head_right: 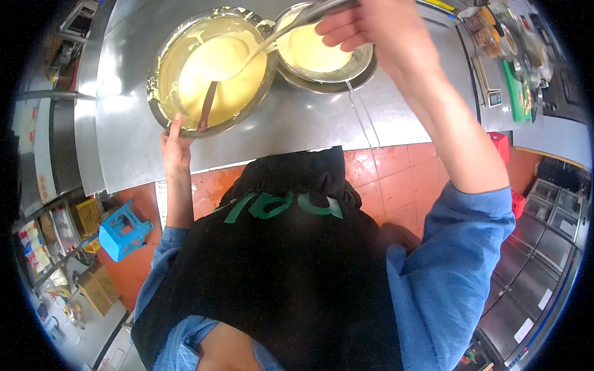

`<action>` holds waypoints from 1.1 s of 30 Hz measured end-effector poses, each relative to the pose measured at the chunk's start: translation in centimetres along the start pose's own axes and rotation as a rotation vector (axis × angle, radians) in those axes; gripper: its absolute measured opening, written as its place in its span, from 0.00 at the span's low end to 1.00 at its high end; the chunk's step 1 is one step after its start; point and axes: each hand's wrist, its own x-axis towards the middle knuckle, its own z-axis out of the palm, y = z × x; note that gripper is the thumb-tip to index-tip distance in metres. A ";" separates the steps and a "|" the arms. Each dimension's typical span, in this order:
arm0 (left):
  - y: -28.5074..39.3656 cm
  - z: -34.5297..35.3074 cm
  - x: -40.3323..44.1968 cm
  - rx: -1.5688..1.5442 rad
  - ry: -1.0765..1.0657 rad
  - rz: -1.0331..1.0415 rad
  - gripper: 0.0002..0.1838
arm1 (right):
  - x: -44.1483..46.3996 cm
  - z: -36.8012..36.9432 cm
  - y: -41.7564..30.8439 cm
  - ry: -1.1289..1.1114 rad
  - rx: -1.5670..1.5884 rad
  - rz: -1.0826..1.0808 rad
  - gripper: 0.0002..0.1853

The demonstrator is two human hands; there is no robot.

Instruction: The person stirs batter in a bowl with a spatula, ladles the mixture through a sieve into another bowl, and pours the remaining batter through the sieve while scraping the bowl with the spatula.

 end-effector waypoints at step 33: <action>0.2 0.2 -0.2 0.018 0.020 0.032 0.28 | -7.7 -9.8 8.5 0.568 -0.102 -0.060 0.29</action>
